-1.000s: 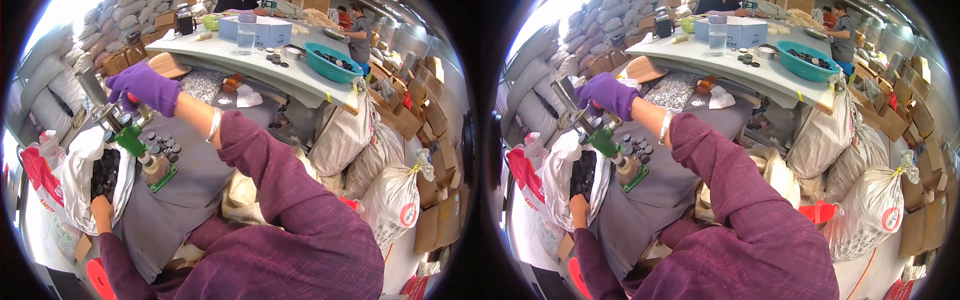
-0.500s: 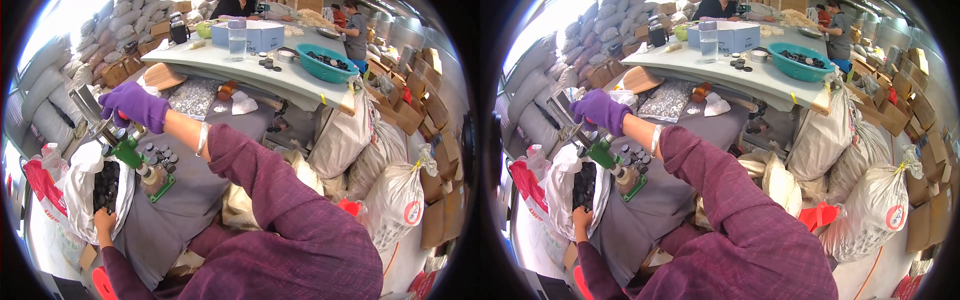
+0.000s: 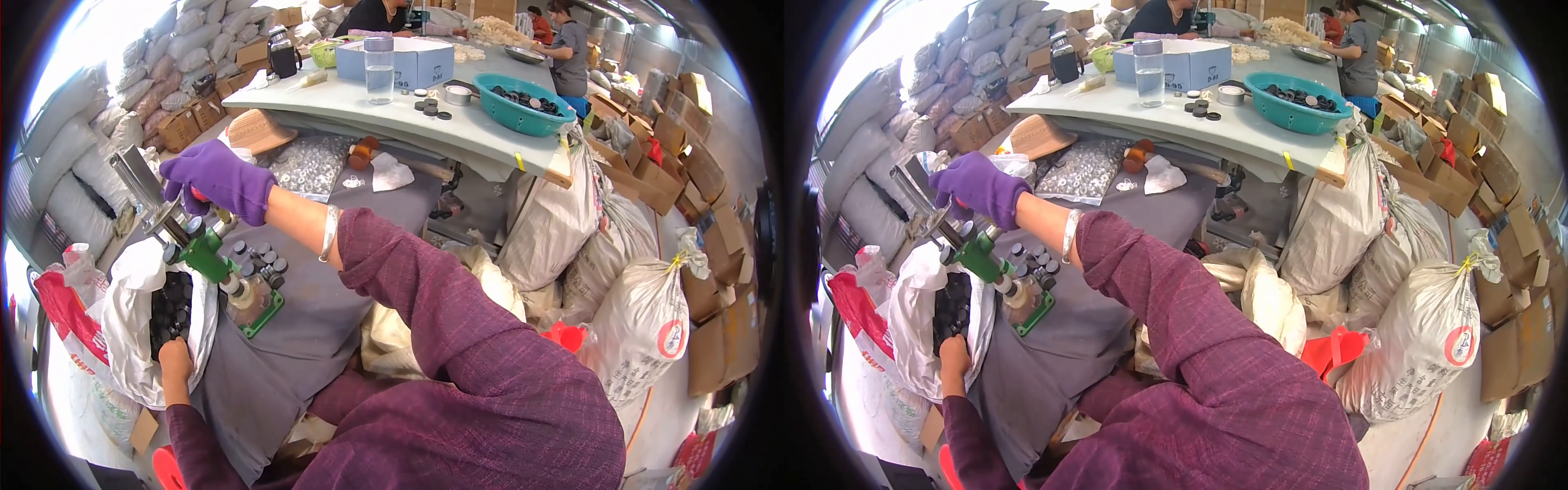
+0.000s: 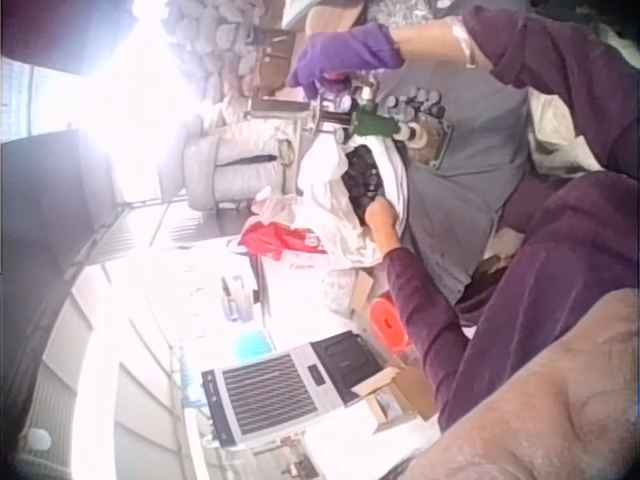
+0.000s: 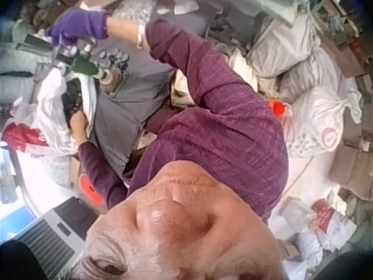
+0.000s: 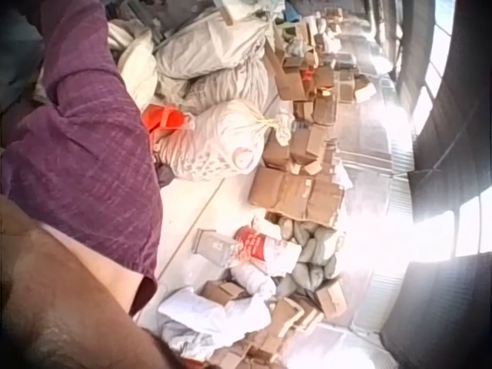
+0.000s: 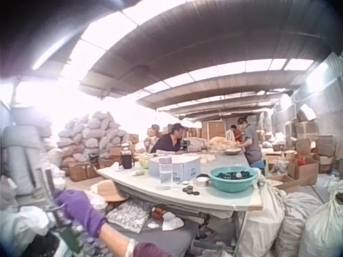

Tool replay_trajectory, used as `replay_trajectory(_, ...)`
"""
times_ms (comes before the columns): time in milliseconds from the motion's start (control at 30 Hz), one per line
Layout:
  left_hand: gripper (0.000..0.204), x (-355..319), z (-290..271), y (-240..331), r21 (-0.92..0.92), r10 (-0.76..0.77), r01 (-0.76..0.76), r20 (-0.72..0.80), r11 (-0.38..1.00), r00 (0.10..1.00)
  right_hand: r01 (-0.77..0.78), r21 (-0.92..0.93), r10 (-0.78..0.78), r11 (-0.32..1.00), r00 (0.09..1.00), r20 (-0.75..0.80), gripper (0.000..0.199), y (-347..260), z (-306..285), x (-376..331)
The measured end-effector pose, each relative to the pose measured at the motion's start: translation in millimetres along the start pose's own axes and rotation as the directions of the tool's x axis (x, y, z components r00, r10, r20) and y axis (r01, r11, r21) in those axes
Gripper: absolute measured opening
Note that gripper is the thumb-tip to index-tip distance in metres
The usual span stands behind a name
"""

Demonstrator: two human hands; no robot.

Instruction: The person processes small black circular discs using a manual hand press.

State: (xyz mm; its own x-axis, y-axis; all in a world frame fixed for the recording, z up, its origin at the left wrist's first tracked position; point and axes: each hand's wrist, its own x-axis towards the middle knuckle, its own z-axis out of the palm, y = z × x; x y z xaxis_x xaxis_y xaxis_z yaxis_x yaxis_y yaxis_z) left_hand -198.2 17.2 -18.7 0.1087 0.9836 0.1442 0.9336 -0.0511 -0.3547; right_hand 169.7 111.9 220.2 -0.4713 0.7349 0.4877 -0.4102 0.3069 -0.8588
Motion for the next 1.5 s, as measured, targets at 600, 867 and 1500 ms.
replay_trajectory(600,0.007,-4,14,-6,0.061,0.086,-0.078,-0.142,0.995,0.986,0.017,0.012,-0.016,1.0,1.0,-0.025,0.033,-4,2,-5)
replay_trajectory(867,0.032,-38,-17,4,-0.188,-0.372,0.343,-0.152,0.92,0.916,0.517,-0.596,-0.514,0.614,0.835,0.195,0.014,32,-16,23)
replay_trajectory(1500,0.04,40,-20,185,-0.999,-0.647,-0.045,-0.034,-0.001,0.762,0.003,-0.009,-0.004,1.0,0.999,-0.035,0.038,-5,3,-6)
